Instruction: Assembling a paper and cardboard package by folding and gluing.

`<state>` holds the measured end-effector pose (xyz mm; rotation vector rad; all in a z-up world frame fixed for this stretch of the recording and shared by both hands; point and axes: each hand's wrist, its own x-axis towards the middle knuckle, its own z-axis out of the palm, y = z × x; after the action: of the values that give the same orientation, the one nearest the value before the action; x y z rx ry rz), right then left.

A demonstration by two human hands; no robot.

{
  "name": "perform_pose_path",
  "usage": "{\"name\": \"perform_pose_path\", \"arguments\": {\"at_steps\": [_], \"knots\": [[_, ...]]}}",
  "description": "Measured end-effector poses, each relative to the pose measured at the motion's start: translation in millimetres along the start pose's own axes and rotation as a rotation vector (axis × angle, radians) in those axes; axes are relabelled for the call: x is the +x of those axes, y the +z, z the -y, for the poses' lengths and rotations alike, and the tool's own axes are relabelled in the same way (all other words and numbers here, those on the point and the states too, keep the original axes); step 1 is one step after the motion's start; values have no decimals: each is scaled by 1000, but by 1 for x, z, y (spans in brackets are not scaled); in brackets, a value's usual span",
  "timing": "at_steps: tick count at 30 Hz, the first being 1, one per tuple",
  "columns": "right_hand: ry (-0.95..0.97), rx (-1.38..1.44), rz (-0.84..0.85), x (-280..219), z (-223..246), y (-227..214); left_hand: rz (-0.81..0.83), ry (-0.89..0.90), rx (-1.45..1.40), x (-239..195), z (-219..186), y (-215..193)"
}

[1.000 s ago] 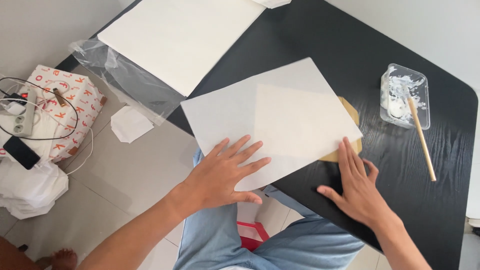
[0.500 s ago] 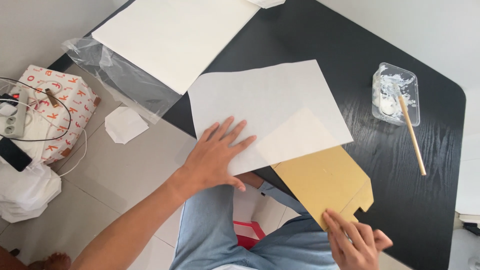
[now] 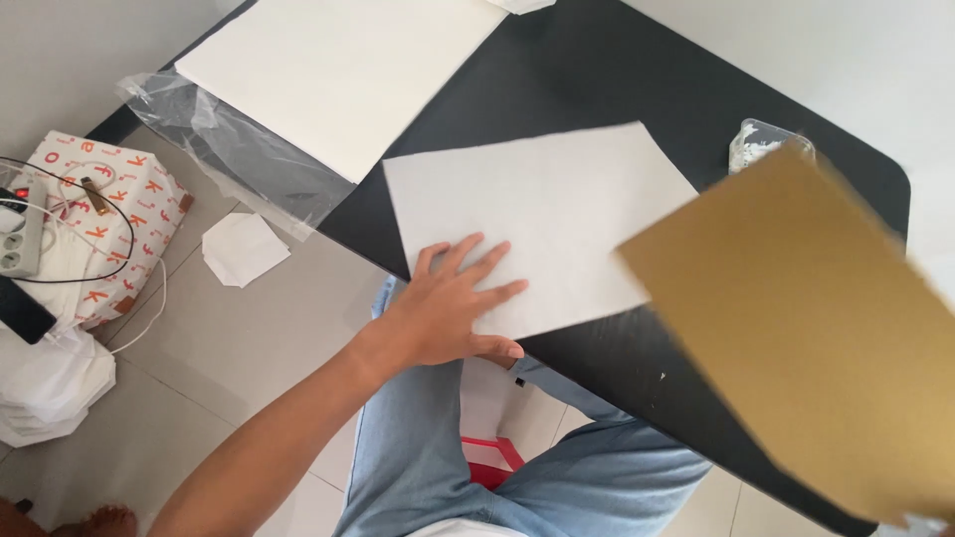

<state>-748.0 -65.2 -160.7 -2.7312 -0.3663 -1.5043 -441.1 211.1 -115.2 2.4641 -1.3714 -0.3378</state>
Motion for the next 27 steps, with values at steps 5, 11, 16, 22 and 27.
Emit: {"name": "perform_pose_path", "arguments": {"at_steps": [5, 11, 16, 22, 27], "knots": [[-5, 89, -48, 96, -25, 65, -63, 74, 28, 6, -5, 20], [12, 227, -64, 174, 13, 105, -229, 129, 76, 14, -1, 41], [-8, 277, 26, 195, 40, 122, -252, 168, 101, 16, 1, 43], [93, 87, 356, 166, 32, 154, -202, 118, -22, 12, 2, 35], [135, 104, 651, 166, 35, 162, -235, 120, -120, 8, 10, 37]]}}
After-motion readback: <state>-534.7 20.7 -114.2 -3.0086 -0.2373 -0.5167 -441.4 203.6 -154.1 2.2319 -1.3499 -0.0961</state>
